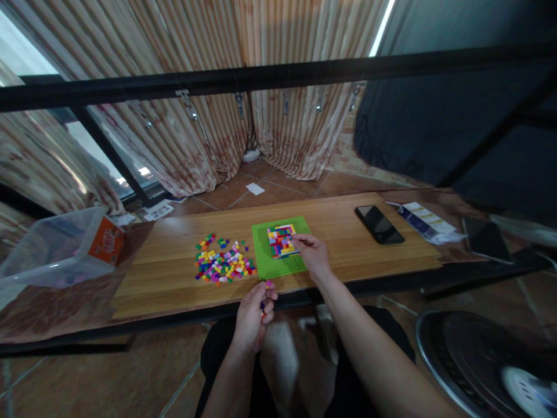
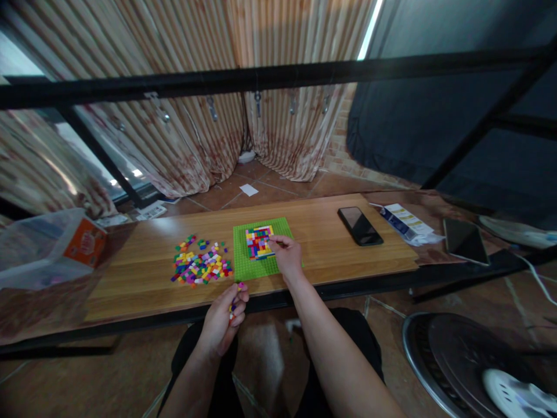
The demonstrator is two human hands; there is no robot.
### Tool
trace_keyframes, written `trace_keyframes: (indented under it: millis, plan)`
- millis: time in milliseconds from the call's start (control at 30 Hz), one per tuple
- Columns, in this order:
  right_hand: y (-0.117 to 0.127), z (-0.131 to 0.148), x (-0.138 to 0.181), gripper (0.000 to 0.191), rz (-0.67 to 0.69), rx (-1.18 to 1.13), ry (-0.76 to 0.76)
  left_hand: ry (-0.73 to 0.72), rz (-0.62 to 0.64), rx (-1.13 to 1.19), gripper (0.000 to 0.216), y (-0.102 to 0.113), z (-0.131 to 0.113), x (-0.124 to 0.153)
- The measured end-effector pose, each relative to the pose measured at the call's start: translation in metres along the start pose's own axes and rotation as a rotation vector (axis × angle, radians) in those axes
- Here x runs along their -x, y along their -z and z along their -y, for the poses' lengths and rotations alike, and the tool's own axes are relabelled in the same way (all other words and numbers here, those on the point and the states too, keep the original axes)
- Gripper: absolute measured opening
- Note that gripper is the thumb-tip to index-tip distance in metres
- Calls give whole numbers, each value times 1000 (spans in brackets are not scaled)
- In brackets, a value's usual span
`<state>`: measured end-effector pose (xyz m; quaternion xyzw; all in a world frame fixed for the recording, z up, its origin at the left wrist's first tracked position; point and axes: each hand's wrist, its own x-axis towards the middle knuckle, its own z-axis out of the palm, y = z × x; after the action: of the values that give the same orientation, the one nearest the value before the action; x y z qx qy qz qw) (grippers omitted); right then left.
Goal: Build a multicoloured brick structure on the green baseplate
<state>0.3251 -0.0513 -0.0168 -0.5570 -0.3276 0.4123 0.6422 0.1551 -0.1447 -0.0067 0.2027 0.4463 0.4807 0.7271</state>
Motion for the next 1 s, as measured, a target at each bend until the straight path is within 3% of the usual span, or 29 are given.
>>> trace_keyframes:
  millis: [367,567,633,733,800,1000]
  plan:
    - [5,-3,-2,33,77,145,85,-11,16,7,45,-1,1,0]
    - [9,11,26,28,-4,339,384,-20,25,64,46,-1,2,2]
    - [8,20,45,24,160,358,454,-18,36,79,45,-2,2,2]
    - [7,31,72,19,557,448,488,-24,42,95,43,-2,1,2]
    - [6,33,82,22,713,520,482,-28,39,105,43,-2,1,2]
    - [5,26,79,22,779,675,550,-50,12,61,42,-3,2,2]
